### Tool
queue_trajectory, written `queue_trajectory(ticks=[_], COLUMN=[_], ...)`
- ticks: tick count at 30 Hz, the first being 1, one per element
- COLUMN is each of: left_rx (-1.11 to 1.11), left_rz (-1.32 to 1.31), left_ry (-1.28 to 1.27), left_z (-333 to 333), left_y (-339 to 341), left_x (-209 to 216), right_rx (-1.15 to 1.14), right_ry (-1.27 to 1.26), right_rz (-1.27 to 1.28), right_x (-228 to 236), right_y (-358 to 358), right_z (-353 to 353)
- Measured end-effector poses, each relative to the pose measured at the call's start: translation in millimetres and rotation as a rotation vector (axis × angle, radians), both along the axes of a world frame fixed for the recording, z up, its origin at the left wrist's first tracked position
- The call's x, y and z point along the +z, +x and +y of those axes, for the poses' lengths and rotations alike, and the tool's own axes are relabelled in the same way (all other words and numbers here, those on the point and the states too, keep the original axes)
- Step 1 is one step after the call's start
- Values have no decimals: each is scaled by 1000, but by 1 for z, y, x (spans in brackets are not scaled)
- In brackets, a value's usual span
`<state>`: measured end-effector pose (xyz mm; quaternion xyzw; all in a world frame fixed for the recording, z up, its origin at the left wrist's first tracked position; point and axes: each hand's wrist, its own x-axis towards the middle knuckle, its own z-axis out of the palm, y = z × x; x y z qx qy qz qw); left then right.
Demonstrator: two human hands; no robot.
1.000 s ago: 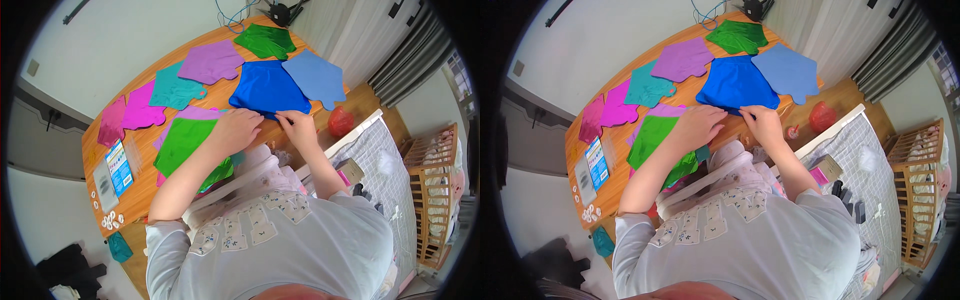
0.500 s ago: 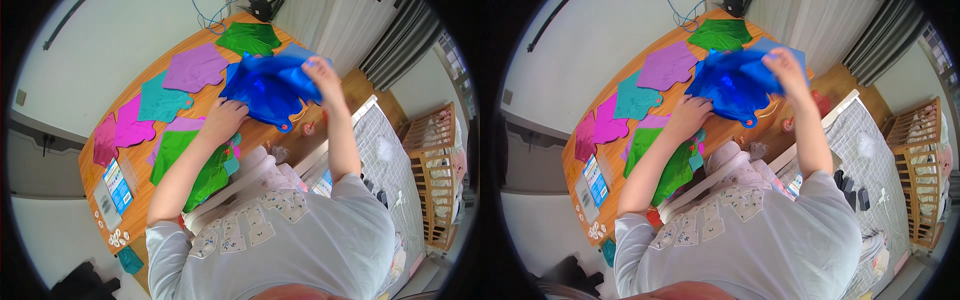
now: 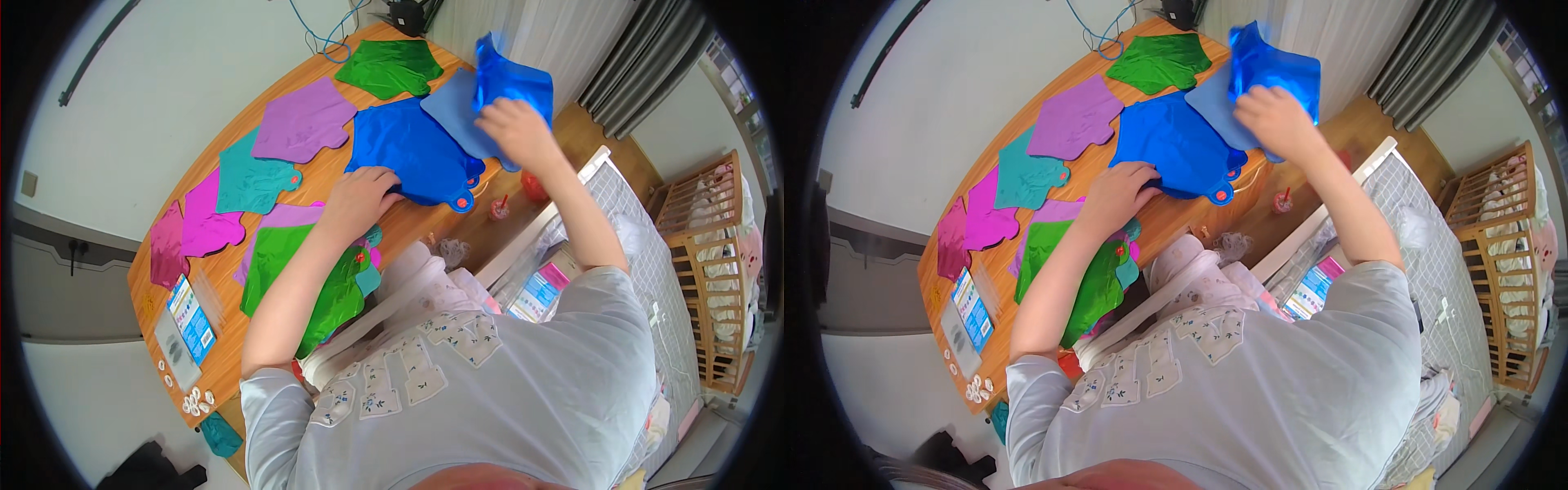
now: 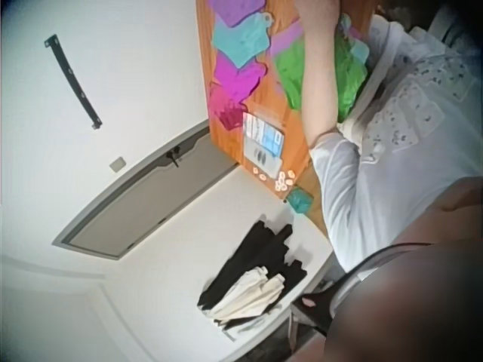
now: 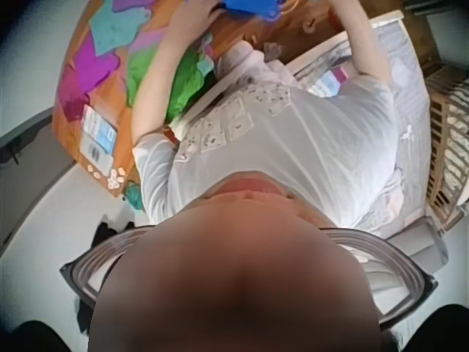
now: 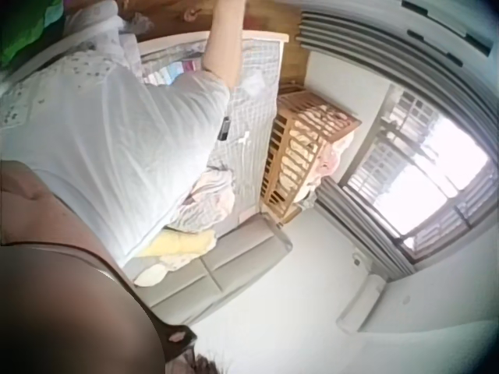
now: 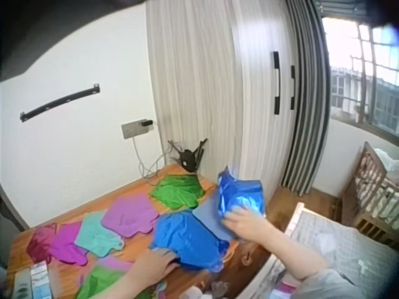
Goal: Folding and organizing various colored plastic or fabric sheets into pouches.
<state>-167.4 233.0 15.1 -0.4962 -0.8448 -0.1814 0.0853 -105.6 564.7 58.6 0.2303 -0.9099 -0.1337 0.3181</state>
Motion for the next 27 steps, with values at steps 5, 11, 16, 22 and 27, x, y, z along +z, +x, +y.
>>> queue_trajectory(ticks=[5, 11, 16, 22, 27], left_rx=[-58, -123, -185, -190, -79], left_rz=[-14, 12, -74, -88, -231], left_ry=[-2, 23, 193, 178, 183], left_z=[7, 44, 99, 131, 138], left_y=[4, 5, -5, -23, -15], left_x=[12, 8, -6, -19, -15], right_rx=[-123, -141, -203, -357, -115], right_ry=[-278, -384, -772, -1015, -1346], right_rz=[-291, -238, -298, -582, -770], right_x=[-30, -43, -46, -26, -31], right_y=[14, 17, 9, -2, -8], right_z=[-23, -20, -11, 2, 25])
